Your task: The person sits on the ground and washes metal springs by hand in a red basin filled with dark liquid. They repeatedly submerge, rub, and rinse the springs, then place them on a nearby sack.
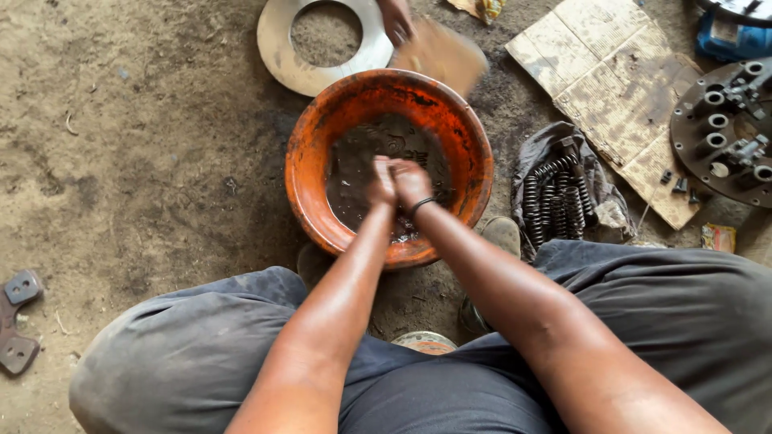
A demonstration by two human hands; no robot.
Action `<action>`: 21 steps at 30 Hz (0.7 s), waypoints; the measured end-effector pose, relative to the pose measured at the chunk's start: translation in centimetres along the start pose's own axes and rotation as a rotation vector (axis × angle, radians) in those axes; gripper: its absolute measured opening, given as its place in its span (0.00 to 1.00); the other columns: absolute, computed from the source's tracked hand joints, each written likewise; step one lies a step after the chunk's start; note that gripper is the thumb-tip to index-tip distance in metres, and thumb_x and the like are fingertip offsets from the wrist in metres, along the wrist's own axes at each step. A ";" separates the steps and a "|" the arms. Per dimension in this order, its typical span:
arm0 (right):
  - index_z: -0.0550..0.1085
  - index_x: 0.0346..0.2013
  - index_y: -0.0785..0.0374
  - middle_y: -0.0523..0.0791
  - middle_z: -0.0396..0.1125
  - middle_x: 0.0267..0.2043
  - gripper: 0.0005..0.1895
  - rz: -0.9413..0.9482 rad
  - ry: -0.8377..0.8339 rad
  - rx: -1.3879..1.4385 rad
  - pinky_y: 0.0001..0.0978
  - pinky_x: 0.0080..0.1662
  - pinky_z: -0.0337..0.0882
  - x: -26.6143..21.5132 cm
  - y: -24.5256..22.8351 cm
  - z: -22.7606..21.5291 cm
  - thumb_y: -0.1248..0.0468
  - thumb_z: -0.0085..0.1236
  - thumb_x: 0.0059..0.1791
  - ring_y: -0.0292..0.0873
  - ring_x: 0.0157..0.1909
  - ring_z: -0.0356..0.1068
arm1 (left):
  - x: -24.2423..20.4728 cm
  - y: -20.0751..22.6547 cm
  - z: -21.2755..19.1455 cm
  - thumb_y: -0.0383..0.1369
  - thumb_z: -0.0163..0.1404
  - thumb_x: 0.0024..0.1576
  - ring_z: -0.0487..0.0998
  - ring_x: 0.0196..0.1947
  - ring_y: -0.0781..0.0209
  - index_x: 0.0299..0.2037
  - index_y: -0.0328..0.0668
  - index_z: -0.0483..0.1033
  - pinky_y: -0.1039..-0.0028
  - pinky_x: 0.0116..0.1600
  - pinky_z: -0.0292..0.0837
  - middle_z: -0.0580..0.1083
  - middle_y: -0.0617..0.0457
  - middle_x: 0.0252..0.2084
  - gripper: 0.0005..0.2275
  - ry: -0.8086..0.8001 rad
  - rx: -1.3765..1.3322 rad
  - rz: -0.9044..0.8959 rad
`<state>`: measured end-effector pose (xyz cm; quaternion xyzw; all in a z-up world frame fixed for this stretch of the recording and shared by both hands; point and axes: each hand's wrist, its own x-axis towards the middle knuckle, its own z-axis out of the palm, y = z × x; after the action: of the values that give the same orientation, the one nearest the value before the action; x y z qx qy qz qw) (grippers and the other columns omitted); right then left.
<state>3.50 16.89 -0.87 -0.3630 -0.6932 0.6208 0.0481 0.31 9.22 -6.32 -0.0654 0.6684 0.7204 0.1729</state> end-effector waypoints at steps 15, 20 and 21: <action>0.77 0.34 0.66 0.57 0.75 0.36 0.23 -0.019 0.177 -0.166 0.48 0.41 0.73 0.7 -2.5 -3.8 0.47 0.53 0.51 0.58 0.38 0.76 | -4.2 8.6 1.3 0.60 0.44 0.56 0.68 0.66 0.44 0.65 0.46 0.71 0.53 0.68 0.62 0.68 0.40 0.67 0.33 -0.196 -0.189 -0.445; 0.76 0.38 0.66 0.58 0.74 0.38 0.24 -0.110 0.213 -0.298 0.52 0.44 0.72 -1.6 -5.1 -2.4 0.45 0.53 0.51 0.60 0.41 0.76 | -0.3 4.5 0.6 0.64 0.44 0.60 0.73 0.56 0.52 0.58 0.31 0.76 0.61 0.59 0.65 0.75 0.42 0.57 0.37 -0.066 0.093 -0.280; 0.76 0.41 0.65 0.59 0.74 0.38 0.24 -0.196 0.190 -0.370 0.53 0.43 0.72 -2.3 -5.6 -1.7 0.45 0.54 0.51 0.61 0.42 0.75 | 0.7 3.7 -0.1 0.64 0.42 0.58 0.76 0.50 0.53 0.55 0.32 0.80 0.63 0.54 0.70 0.78 0.42 0.52 0.37 -0.019 0.102 -0.247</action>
<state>3.57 17.14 5.42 -0.3535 -0.8194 0.4387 0.1056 -1.61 9.05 -3.09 -0.1314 0.6893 0.6594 0.2698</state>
